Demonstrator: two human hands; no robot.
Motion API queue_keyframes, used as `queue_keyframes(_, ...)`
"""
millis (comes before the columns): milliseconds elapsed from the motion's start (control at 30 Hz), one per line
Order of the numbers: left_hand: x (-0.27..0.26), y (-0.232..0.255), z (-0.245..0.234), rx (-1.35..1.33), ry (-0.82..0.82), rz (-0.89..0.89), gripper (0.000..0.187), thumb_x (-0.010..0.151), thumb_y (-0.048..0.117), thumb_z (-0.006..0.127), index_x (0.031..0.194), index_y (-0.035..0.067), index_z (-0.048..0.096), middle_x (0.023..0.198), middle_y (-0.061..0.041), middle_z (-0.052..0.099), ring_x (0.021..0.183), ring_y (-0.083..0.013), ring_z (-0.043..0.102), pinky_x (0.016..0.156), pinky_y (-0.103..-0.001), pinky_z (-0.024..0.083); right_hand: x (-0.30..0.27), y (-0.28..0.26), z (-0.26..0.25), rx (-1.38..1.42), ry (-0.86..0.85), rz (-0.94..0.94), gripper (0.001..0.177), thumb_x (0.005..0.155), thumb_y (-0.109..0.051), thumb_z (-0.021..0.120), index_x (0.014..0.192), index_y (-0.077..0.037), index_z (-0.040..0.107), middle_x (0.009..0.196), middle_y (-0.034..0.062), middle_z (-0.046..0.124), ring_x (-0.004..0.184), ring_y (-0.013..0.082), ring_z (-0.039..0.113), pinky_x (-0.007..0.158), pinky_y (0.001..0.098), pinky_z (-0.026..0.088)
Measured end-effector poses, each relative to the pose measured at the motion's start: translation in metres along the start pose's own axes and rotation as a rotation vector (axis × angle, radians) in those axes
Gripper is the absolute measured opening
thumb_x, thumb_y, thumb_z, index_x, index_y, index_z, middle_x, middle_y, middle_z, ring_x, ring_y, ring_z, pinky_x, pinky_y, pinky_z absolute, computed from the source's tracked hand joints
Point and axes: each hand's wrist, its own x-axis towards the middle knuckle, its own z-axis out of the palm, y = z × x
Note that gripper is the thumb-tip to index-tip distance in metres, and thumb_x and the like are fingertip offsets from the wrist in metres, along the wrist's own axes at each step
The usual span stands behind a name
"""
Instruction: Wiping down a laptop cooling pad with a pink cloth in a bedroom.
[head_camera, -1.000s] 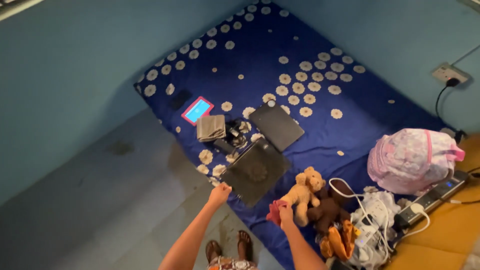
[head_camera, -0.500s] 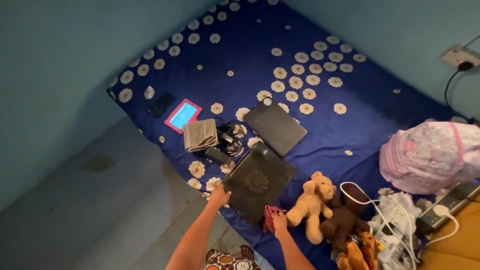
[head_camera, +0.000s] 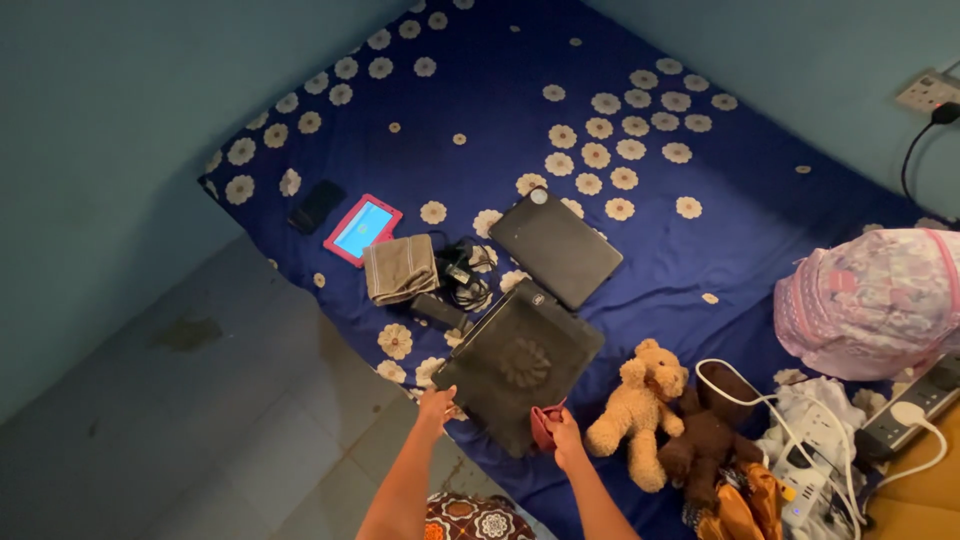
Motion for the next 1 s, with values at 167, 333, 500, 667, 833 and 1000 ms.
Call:
queue_keyframes(167,-0.05,0.037,0.002,-0.091,-0.023,0.073,0.037,0.085,0.019,0.083,0.108,0.003,0.06,0.084,-0.004,0.061,0.066,-0.0151,0.059,0.058,-0.031,0.052,-0.009,0.006,-0.008,0.207,-0.077,-0.009,0.047,0.084,0.008,0.059,0.129,-0.007,0.062,0.11,0.008,0.073,0.094,0.0232,0.069,0.083,0.036,0.056)
queue_keyframes(333,-0.079,0.052,-0.001,-0.008,-0.089,0.252,0.038,0.085,0.014,0.081,0.117,0.006,0.062,0.086,-0.004,0.062,0.07,-0.014,0.06,0.064,-0.032,0.057,-0.055,-0.021,-0.004,0.307,-0.065,-0.004,0.052,0.087,0.014,0.056,0.135,-0.005,0.058,0.115,0.0082,0.07,0.099,0.0219,0.067,0.087,0.0356,0.054)
queue_keyframes(500,-0.185,0.106,0.011,-0.01,-0.095,0.304,0.037,0.086,0.017,0.078,0.115,0.005,0.059,0.085,-0.002,0.055,0.072,-0.0137,0.058,0.064,-0.033,0.057,-0.118,-0.069,0.0,0.303,-0.088,-0.089,0.056,0.085,0.018,0.054,0.136,-0.004,0.055,0.118,0.0071,0.07,0.103,0.0216,0.069,0.09,0.0362,0.056)
queue_keyframes(667,-0.276,0.148,0.022,0.062,-0.084,0.525,0.042,0.087,0.02,0.081,0.12,0.004,0.059,0.088,0.0,0.051,0.079,-0.0133,0.052,0.069,-0.031,0.049,-0.156,-0.105,-0.013,0.361,-0.084,-0.129,0.056,0.085,0.019,0.054,0.137,-0.002,0.054,0.119,0.0085,0.07,0.105,0.0222,0.071,0.091,0.0343,0.058)
queue_keyframes(833,-0.415,0.214,0.04,-0.029,-0.234,0.82,0.066,0.082,0.018,0.081,0.133,0.008,0.041,0.114,0.0,0.061,0.103,-0.0105,0.06,0.088,-0.027,0.051,-0.211,-0.151,-0.021,0.351,-0.328,-0.107,0.047,0.083,0.003,0.064,0.127,-0.012,0.058,0.112,0.0075,0.068,0.085,0.0253,0.066,0.058,0.0428,0.057)
queue_keyframes(1000,-0.461,0.208,0.06,-0.103,-0.168,0.872,0.05,0.088,0.015,0.083,0.119,0.007,0.044,0.107,-0.008,0.058,0.096,-0.0135,0.056,0.084,-0.028,0.049,-0.257,-0.185,-0.016,0.349,-0.345,-0.043,0.041,0.082,-0.004,0.065,0.121,-0.014,0.056,0.114,-0.0012,0.067,0.099,0.0166,0.07,0.065,0.0476,0.061)
